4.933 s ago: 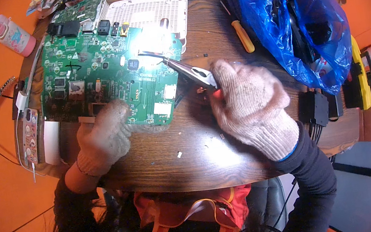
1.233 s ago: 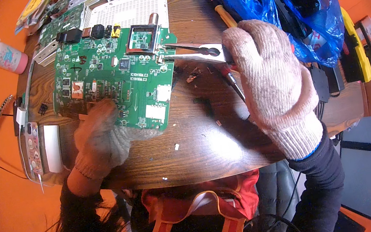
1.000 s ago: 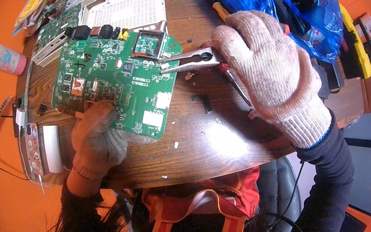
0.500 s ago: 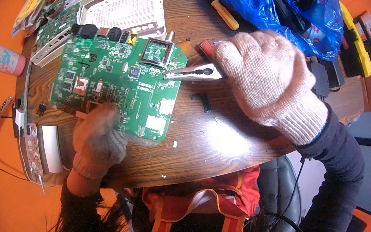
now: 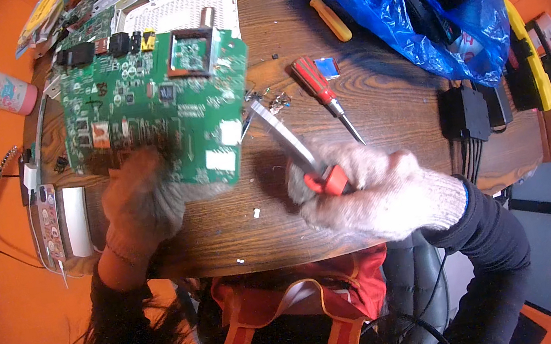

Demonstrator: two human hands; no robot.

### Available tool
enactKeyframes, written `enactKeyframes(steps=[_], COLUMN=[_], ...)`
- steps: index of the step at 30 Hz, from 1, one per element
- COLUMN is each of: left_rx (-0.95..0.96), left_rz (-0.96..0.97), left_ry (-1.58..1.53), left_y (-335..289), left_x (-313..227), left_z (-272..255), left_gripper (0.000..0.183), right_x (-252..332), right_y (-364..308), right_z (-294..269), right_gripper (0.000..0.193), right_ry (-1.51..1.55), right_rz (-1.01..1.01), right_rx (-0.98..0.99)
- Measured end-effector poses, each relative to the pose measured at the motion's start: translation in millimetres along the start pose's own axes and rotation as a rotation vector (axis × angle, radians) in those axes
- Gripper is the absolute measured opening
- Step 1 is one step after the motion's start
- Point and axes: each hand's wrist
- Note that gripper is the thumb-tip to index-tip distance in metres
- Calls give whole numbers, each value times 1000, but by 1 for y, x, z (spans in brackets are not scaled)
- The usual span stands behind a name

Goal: The person uses pliers to remove small components from a green circuit board. They hold the board with one hand and pull components off with the other, placing them on the table. The board is flipped over once during the process.

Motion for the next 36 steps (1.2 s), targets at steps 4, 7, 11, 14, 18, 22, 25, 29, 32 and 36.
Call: enactKeyframes(steps=[4, 7, 11, 14, 18, 22, 25, 29, 32, 36], left_rx=[46, 91, 73, 38, -47, -55, -62, -216, -255, -103], left_rz=[93, 81, 67, 64, 41, 9, 59, 51, 55, 36], left_ry=[-191, -237, -239, -178, -157, -172, 32, 49, 10, -152], left_y=[6, 10, 11, 10, 8, 6, 4, 3, 0, -3], left_x=[1, 1, 1, 0, 0, 1, 5, 14, 20, 23], left_z=[8, 12, 16, 19, 22, 19, 12, -2, -14, -29], left_gripper=[36, 38, 39, 40, 41, 42, 59, 57, 56, 42], right_x=[-1, -8, -24, -34, -41, -44, -44, -45, -47, -54], right_y=[-4, -4, -3, -1, -1, 1, -4, -15, -18, -16], right_z=[-8, -12, -5, -1, -2, 1, 11, 20, 18, 17], right_gripper=[10, 21, 24, 23, 23, 32, 38, 40, 40, 38], right_ry=[121, 51, 124, -21, -176, -412, -223, 43, -82, -507], right_rz=[-110, -99, -291, -358, -378, -492, -331, -242, -231, -417], right_rx=[-97, -114, -155, -236, -351, -444, -438, -456, -477, -577])
Point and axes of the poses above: each hand's wrist, its own y-axis towards the middle knuckle, its own z-axis out of the palm, x = y × z, and after that the axes turned 2 degrees about y, right-handed
